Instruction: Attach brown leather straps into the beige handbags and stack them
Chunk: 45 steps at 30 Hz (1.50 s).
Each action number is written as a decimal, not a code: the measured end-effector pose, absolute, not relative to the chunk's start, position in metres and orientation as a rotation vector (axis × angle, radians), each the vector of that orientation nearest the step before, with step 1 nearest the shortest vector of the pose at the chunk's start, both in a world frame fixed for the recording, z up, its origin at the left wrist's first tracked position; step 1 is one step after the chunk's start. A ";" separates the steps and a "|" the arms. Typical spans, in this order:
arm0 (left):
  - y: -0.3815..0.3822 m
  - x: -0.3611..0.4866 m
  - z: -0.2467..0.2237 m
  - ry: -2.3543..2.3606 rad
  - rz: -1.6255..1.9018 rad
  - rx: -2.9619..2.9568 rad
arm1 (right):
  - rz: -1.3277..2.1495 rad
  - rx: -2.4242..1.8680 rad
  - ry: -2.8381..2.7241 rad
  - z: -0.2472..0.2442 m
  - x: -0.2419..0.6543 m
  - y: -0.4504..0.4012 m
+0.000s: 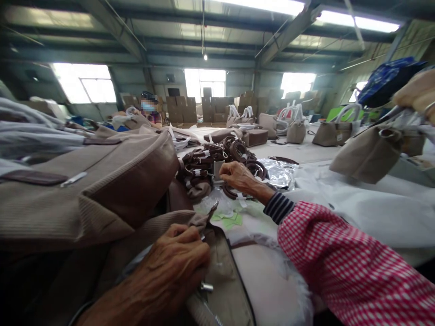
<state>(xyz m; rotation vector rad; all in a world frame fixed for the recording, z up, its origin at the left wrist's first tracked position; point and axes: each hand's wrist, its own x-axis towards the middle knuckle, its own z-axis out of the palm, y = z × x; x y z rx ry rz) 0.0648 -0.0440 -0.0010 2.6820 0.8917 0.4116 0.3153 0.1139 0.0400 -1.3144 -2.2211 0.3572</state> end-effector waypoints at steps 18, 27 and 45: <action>-0.055 0.071 0.030 0.957 0.423 2.569 | 0.162 -1.128 -2.157 0.019 0.367 0.050; -0.050 0.068 0.022 0.926 0.444 2.571 | 0.123 -1.438 -2.566 0.033 0.378 0.091; -0.049 0.070 0.028 0.952 0.455 2.545 | 0.142 -1.399 -2.386 0.056 0.388 0.062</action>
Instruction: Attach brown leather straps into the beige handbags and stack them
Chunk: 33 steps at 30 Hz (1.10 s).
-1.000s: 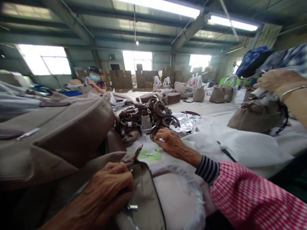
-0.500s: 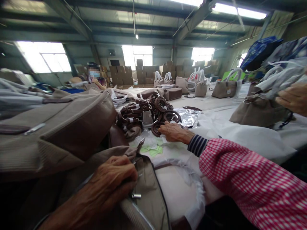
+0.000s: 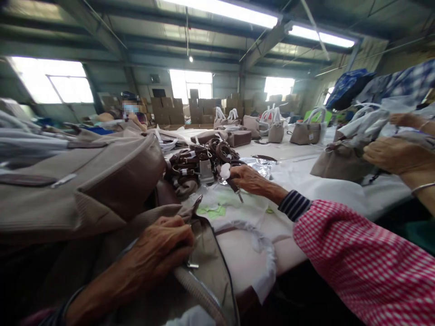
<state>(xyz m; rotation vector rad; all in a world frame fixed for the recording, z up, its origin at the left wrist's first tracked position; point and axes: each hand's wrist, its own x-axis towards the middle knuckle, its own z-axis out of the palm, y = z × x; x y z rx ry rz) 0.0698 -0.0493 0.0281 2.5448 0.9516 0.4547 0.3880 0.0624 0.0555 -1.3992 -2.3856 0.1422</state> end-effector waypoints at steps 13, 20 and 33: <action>-0.056 0.064 0.036 0.896 0.519 2.618 | -0.072 -1.486 -2.744 0.049 0.369 -0.057; -0.064 0.057 0.046 0.850 0.532 2.601 | 0.268 -1.278 -2.450 0.066 0.352 -0.028; -0.060 0.063 0.045 0.914 0.339 2.653 | 0.332 -1.093 -2.295 0.036 0.350 0.009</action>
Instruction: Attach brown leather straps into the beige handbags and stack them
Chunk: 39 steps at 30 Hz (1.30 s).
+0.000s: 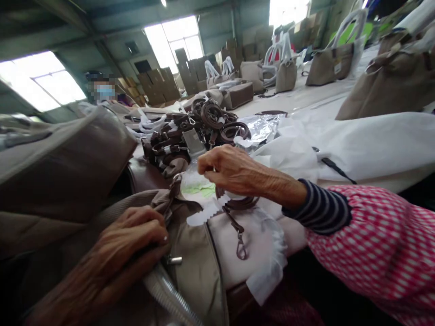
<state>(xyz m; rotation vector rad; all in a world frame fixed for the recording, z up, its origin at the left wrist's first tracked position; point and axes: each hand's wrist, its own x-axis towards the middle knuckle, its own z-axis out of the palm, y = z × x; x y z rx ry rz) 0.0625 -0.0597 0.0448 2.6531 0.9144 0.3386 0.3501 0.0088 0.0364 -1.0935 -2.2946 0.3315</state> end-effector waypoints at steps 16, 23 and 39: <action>-0.058 0.065 0.041 0.894 0.412 2.660 | -0.189 -1.539 -2.869 0.023 0.322 0.023; -0.058 0.065 0.042 0.905 0.404 2.658 | -0.274 -1.447 -2.911 0.009 0.323 0.038; -0.059 0.064 0.046 0.919 0.436 2.629 | -0.202 -1.744 -2.582 0.034 0.326 0.031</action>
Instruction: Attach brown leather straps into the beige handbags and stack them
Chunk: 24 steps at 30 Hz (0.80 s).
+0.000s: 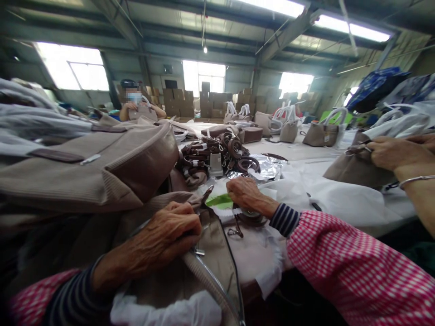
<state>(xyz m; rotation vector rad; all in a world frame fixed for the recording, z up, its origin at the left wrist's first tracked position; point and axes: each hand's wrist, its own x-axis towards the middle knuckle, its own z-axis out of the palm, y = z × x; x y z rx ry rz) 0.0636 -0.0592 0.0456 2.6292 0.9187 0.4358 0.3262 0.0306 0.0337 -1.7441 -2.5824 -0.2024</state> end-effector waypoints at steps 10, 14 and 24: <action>-0.059 0.064 0.042 0.884 0.505 2.605 | 0.469 -1.391 -2.231 0.029 0.350 0.044; -0.055 0.063 0.040 0.870 0.496 2.595 | 0.491 -1.356 -2.203 0.034 0.347 0.045; -0.058 0.060 0.040 0.812 0.571 2.647 | 0.972 -1.226 -1.962 0.060 0.338 0.014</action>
